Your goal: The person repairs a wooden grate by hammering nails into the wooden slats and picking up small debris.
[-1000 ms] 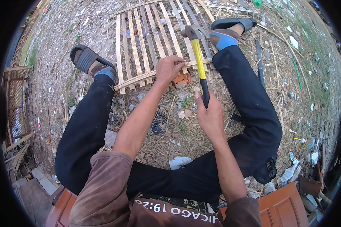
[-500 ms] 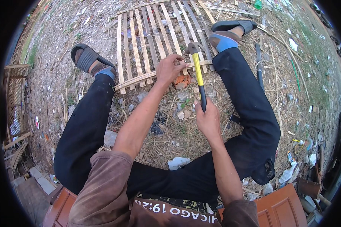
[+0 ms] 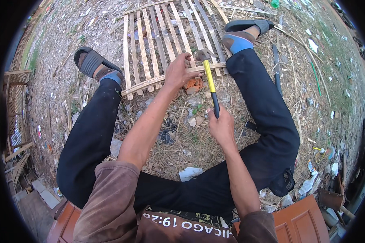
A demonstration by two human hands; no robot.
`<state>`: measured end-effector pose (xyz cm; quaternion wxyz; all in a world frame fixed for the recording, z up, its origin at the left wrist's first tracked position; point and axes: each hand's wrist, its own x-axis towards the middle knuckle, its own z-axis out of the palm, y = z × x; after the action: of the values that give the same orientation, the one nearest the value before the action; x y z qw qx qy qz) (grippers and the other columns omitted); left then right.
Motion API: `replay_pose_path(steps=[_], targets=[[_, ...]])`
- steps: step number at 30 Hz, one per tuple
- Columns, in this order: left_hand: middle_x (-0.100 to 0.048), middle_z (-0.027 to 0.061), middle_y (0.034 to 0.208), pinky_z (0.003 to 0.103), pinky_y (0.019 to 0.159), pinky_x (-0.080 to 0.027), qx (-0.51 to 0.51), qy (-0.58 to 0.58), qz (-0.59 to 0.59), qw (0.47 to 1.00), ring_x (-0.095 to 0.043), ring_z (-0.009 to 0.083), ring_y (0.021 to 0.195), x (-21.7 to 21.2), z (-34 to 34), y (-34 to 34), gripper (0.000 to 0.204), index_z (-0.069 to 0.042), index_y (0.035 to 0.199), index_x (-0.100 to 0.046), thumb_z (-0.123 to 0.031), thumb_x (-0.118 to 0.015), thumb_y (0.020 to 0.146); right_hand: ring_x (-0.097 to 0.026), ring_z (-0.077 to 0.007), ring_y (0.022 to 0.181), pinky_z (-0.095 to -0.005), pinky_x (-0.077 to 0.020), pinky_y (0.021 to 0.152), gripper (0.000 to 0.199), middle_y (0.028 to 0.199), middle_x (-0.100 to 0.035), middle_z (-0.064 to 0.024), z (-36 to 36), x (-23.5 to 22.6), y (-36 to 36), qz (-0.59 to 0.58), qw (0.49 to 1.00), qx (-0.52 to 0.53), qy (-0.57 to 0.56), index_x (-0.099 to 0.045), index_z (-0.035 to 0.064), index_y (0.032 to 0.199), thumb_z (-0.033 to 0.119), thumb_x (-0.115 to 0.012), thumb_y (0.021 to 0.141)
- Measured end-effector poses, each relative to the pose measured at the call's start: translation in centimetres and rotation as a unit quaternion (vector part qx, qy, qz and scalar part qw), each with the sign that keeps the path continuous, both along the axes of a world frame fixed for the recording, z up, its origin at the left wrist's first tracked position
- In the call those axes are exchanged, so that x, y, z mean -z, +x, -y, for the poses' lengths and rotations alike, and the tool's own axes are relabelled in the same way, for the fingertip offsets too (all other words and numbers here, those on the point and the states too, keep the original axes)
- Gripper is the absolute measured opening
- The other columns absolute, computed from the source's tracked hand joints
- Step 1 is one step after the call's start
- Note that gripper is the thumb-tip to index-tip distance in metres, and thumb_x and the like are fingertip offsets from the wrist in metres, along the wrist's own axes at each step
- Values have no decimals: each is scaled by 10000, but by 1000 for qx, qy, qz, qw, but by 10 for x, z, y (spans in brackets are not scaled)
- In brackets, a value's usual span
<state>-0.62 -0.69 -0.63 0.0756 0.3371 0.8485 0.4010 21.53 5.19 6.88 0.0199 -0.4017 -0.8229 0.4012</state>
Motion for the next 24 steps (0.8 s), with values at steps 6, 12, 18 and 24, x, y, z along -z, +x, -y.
replay_pose_path(steps=[6,12,18,24], targets=[[-632,122,1073,396,890,-478,98,27,-50,994,-592,304,997,11,20,-28,453,-40,1168,-574,-190,-752,780,-546,-194,591,-375,-438,589,254,638,-557,-101,-18,-37,-9,-97,994,25,-48,-582,-11,896,230,-648,942],[-612,107,1121,449,931,-439,11,-49,-211,976,-569,292,1069,11,48,-44,202,-92,1052,-655,-147,-597,867,-562,-287,567,-427,-438,588,243,626,-563,-147,-13,4,3,16,999,-35,7,-579,-3,887,225,-648,933],[-589,79,1120,450,988,-375,-64,-116,-261,956,-552,260,1102,7,49,-38,237,-123,1091,-646,-137,-598,859,-517,-201,541,-373,-414,546,268,622,-550,-97,-15,-49,-19,-71,997,-9,-8,-568,-2,889,247,-645,954],[-592,88,1131,463,971,-391,-62,-101,-232,965,-561,279,1105,7,50,-36,245,-120,1111,-636,-117,-564,877,-386,-21,486,-214,-324,433,308,610,-452,57,-8,-37,-10,-186,977,58,-91,-489,77,791,269,-639,980]])
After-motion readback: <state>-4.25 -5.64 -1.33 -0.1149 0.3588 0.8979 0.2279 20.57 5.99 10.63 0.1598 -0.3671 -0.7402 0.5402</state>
